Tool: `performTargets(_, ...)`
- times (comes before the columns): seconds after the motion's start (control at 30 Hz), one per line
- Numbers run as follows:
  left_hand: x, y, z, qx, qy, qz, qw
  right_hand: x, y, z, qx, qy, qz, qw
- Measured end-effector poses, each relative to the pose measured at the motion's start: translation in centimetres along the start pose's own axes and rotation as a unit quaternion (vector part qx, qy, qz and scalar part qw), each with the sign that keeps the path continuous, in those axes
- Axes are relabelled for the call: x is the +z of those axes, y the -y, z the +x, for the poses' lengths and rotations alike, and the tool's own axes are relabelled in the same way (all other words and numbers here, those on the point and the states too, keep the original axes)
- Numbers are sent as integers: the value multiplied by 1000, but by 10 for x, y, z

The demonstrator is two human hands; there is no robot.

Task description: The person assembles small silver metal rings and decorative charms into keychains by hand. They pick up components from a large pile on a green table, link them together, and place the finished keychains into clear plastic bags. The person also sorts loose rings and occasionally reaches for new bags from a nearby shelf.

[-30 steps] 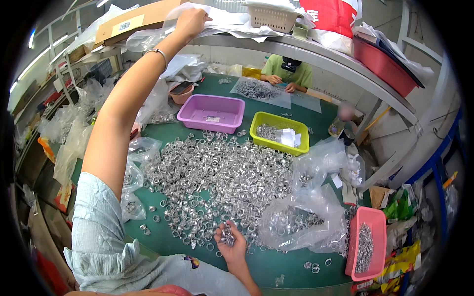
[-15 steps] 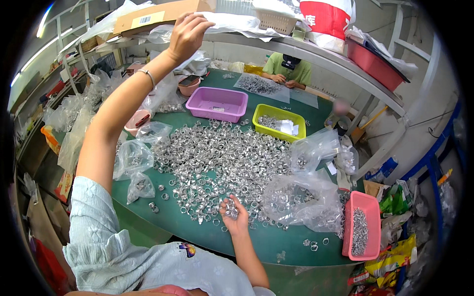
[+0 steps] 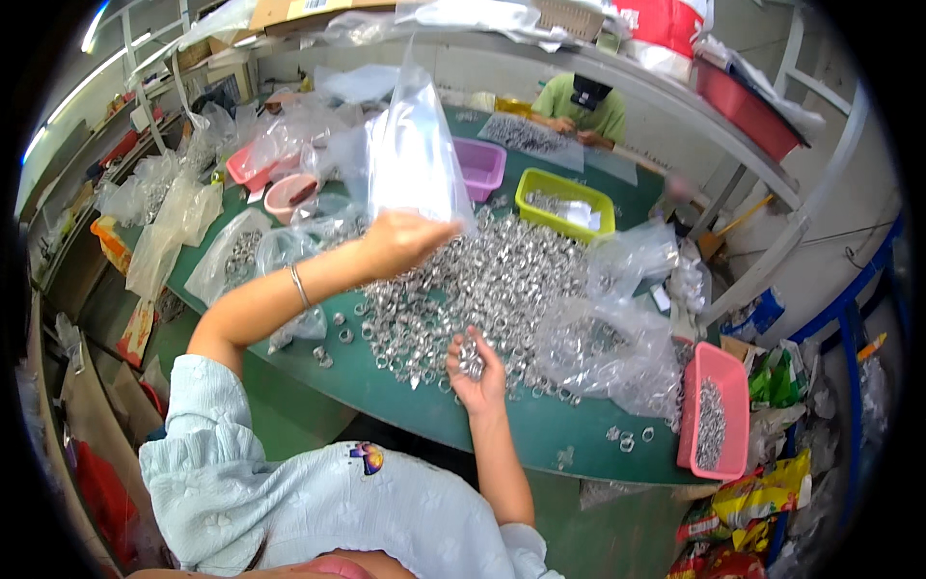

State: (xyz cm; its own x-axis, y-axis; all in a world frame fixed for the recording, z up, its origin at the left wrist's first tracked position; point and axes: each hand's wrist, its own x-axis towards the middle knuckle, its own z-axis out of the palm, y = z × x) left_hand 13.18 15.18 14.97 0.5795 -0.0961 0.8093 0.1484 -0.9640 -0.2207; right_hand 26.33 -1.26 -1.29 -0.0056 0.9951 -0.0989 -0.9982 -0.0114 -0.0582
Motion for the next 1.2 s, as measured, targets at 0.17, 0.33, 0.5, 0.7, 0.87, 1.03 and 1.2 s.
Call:
performTargets(0.17, 32, -66, -85, -285, 155, -123, 938, -2, -13, -20, -14, -62, -137, 988)
performTargets(0.33, 38, -117, -100, -161, 243, -244, 925, 0, -20, -36, 16, -87, -234, 968)
performTargets(0.5, 18, -130, -96, -260, 238, -356, 865, -11, -8, -38, 13, -119, -230, 966)
performTargets(0.7, 28, -122, -141, -266, 150, -219, 927, -11, 0, -43, 76, -86, -85, 990)
performTargets(0.87, 28, -104, -145, -250, 53, -188, 948, -7, 6, -48, 102, -84, -43, 990)
performTargets(1.03, 21, -92, -114, -252, 55, -140, 956, -13, 10, -47, 55, -137, -52, 988)
performTargets(1.2, 24, -100, -103, -249, 41, -115, 961, -7, -7, -51, 9, -134, -141, 981)
